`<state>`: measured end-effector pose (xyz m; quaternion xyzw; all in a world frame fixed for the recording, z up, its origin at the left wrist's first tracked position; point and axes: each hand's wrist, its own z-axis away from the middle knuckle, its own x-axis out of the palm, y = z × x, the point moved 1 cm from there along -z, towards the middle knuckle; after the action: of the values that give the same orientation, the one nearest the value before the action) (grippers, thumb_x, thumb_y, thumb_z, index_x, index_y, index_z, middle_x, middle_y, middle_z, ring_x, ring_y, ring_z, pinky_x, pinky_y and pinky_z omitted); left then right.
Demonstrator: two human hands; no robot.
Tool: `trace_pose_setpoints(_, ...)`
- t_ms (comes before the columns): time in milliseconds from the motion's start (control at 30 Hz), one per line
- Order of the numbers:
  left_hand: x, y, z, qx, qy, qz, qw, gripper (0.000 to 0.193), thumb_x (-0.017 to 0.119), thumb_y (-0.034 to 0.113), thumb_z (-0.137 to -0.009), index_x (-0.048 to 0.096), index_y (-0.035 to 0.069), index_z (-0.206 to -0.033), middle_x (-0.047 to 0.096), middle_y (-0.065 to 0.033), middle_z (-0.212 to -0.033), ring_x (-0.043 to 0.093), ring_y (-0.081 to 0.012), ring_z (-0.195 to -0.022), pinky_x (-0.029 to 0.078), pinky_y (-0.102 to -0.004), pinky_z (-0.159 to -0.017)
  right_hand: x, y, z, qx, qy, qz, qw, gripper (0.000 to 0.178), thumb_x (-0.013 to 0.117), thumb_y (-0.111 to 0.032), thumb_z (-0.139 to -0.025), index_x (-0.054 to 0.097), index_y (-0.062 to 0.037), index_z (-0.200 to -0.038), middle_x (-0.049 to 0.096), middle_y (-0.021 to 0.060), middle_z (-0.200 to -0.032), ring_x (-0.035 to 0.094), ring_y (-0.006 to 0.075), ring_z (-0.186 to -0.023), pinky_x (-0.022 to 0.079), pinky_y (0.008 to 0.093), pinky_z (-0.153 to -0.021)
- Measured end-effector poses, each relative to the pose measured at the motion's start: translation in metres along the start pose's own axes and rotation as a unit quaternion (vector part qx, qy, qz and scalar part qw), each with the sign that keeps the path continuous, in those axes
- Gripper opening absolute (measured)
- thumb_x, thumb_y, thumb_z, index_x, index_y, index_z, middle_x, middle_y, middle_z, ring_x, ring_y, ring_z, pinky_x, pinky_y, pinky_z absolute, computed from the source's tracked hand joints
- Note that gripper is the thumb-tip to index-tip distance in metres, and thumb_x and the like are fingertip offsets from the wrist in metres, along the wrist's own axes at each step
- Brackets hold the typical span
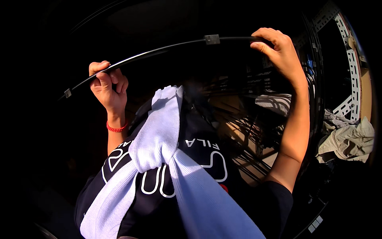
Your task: The person picks up a long, thin metal rod and a small plastic clip, then slides the clip onto the rod. They repeat this process for several rods, handling them one at a time and stacking the prepared rods on a rack.
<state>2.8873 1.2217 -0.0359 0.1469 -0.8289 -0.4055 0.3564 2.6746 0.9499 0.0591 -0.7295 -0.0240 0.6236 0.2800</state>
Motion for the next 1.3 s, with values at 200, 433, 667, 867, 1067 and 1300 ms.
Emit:
trace_pose_setpoints(200,0.016,0.037,-0.038,0.117,-0.131,-0.017,0.984,0.035,0.043,0.034,-0.09,0.047,0.002,-0.103,0.035,0.0014,-0.06,0.027,-0.0025,-0.039,0.024,-0.015,-0.032,-0.054,-0.045,0.012,0.007,0.024,-0.023,0.999,0.019,0.062,-0.011,-0.075,0.06,0.0033,-0.088,0.059,0.0061,-0.077,0.055,0.0133,-0.071,0.042,0.0231,-0.064)
trace_pose_setpoints(433,0.036,0.066,-0.069,0.127,-0.218,0.109,0.962,0.033,0.048,0.034,-0.087,0.045,0.005,-0.101,0.035,0.0027,-0.064,0.028,-0.0025,-0.042,0.025,-0.0156,-0.031,-0.094,-0.07,0.033,-0.015,0.078,0.003,0.997,0.03,0.062,-0.019,-0.077,0.06,0.0027,-0.097,0.055,0.0025,-0.075,0.048,0.0087,-0.066,0.037,0.0204,-0.059)
trace_pose_setpoints(667,0.046,0.086,-0.076,0.163,-0.272,0.125,0.94,0.03,0.055,0.035,-0.084,0.053,0.01,-0.1,0.04,0.0043,-0.064,0.031,-0.0042,-0.045,0.027,-0.017,-0.039,-0.096,-0.08,0.056,-0.005,0.146,0.039,0.988,0.034,0.062,-0.026,-0.077,0.062,0.0033,-0.096,0.057,0.0046,-0.077,0.048,0.0104,-0.065,0.037,0.0219,-0.061)
trace_pose_setpoints(867,0.048,0.089,-0.077,0.177,-0.287,0.126,0.933,0.032,0.057,0.04,-0.082,0.055,0.012,-0.099,0.045,0.0031,-0.063,0.036,-0.0067,-0.048,0.03,-0.0205,-0.045,-0.08,-0.084,0.072,-0.001,0.153,0.002,0.988,0.032,0.063,-0.021,-0.076,0.061,0.005,-0.095,0.055,0.005,-0.076,0.047,0.0095,-0.065,0.035,0.0199,-0.057)
trace_pose_setpoints(1067,0.07,0.08,-0.053,0.161,-0.272,0.208,0.926,0.03,0.059,0.039,-0.08,0.057,0.012,-0.092,0.046,0.0045,-0.062,0.036,-0.0053,-0.048,0.029,-0.0191,-0.045,-0.079,-0.092,0.126,0.021,0.212,0.023,0.977,0.045,0.062,-0.035,-0.075,0.061,0.0073,-0.091,0.052,0.0056,-0.067,0.047,0.0106,-0.06,0.033,0.021,-0.053)
trace_pose_setpoints(1300,0.027,0.032,-0.063,0.045,-0.214,0.3,0.929,0.026,0.058,0.03,-0.083,0.05,0.007,-0.091,0.039,0.0022,-0.06,0.031,-0.004,-0.042,0.026,-0.0151,-0.033,-0.017,-0.131,0.125,0.112,0.167,-0.003,0.98,0.039,0.064,-0.029,-0.074,0.062,0.0061,-0.091,0.056,0.0092,-0.064,0.051,0.0136,-0.055,0.036,0.0235,-0.049)
